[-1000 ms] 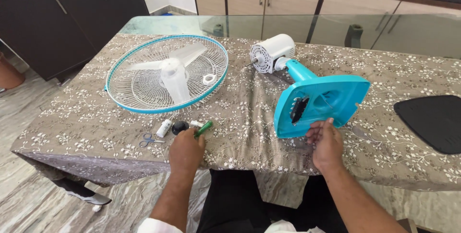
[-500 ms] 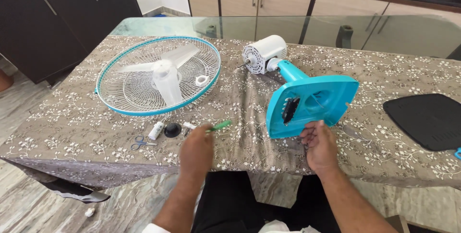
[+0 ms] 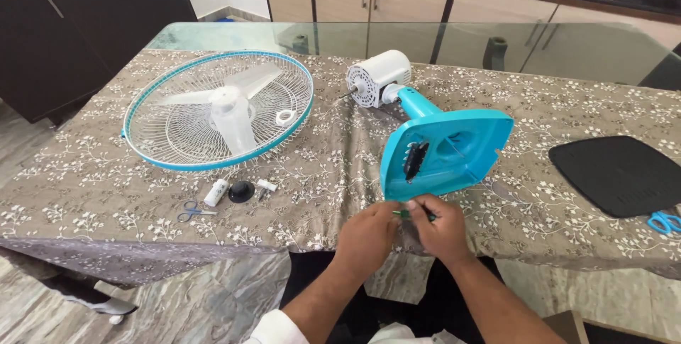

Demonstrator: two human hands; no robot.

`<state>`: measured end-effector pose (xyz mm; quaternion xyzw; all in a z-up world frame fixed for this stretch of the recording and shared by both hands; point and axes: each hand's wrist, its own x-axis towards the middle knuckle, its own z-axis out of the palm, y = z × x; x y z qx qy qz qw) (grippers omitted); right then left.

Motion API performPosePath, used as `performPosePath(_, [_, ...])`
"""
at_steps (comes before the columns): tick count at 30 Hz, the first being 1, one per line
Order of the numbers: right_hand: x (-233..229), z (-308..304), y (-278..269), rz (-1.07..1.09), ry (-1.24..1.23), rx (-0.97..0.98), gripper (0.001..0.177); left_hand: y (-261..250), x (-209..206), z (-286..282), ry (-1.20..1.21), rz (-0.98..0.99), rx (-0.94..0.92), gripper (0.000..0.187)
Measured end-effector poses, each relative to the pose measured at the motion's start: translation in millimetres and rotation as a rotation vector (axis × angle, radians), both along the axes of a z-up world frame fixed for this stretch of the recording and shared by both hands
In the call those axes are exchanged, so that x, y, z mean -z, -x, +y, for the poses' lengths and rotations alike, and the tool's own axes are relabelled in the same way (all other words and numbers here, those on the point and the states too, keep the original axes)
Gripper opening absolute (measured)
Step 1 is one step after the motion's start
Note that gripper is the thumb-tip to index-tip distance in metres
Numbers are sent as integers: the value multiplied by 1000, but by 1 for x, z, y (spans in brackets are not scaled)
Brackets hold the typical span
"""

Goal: The person reassembles a disassembled electric fan on a table. They attach the rear cover to the motor housing, mount the front grille, secure it with a nut, and then place the fan blades onto the motor shaft.

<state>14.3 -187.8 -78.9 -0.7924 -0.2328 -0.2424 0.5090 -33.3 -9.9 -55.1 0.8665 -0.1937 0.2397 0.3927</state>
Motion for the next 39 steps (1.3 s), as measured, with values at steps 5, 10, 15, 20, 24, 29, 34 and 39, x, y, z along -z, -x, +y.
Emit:
performPosePath(5, [7,-38,-10,385,-267,137,20,-2,1,-9,-6,161,19,29])
performPosePath(10, [15,-87,-3,269,-289,338,22,-7,1,-33,-138,138,133,27])
performPosePath(15, [15,-114,2,183,-94,533,25,-26,-5,-68,-162,167,190,45])
performPosePath(20, [20,-123,-2,366,-395,450,26,-37,0,-88,-253,96,180,56])
performPosePath(24, [22,-125,-3,337,-364,448,25,-36,9,-83,-207,15,180,55])
performPosePath(29, [20,-123,-4,393,-477,461,25,-29,18,-64,-31,-324,-18,50])
performPosePath(34, [17,-120,-2,388,-492,435,23,-41,11,-32,48,-550,-378,91])
performPosePath(39, [10,-118,-1,328,-559,294,19,-51,0,-15,212,-79,-228,120])
